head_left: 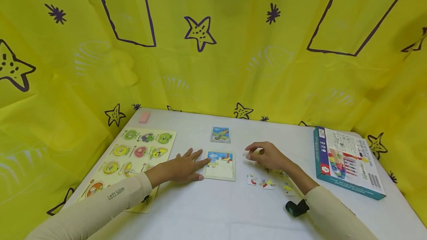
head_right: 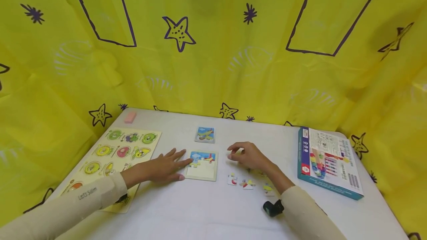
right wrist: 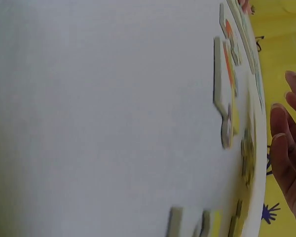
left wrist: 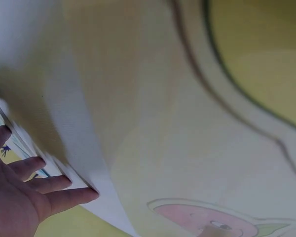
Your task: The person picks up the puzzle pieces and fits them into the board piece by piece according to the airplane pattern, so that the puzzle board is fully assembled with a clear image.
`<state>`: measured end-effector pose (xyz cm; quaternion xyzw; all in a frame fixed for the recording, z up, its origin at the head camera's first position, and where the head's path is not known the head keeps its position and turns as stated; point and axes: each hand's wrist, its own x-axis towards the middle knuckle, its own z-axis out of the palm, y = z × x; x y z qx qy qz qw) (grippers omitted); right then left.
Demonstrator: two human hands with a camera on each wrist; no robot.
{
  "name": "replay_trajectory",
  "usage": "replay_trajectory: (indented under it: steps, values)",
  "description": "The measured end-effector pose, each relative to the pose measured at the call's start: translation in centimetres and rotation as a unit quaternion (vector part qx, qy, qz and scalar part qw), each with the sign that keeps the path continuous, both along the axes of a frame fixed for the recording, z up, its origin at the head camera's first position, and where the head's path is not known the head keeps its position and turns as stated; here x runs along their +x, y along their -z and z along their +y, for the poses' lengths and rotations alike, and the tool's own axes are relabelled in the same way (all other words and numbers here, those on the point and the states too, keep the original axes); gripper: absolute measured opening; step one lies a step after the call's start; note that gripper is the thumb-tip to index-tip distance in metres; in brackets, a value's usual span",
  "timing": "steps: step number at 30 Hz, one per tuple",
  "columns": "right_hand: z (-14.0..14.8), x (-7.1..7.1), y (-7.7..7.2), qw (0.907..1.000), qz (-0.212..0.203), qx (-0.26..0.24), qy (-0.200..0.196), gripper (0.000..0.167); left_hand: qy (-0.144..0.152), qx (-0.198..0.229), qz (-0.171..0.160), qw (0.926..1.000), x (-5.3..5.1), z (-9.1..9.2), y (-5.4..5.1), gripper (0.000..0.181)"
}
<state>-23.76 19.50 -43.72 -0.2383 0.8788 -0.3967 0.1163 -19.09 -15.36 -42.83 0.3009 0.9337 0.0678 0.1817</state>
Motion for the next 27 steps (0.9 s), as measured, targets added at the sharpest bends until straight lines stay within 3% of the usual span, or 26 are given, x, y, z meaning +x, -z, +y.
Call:
replay_trajectory:
  steps: [12,19,27]
  values:
    - [4.3,0.7,-0.4,0.9997,-0.007,-0.011,0.021,0.033,0.003,-0.003,0.005,1.0000,-0.1,0.0,0.1,0.064]
    - [5.6,1.3,-0.2,0.9979,-0.006,0.055,0.034,0.045,0.006,-0.004,0.005,1.0000,0.0,0.0,0.1,0.063]
    - [5.9,1.9,0.3,0.9935,0.035,0.101,0.039,0.044,0.006,-0.010,0.009,0.9999,-0.1,-0.1,0.2,0.064]
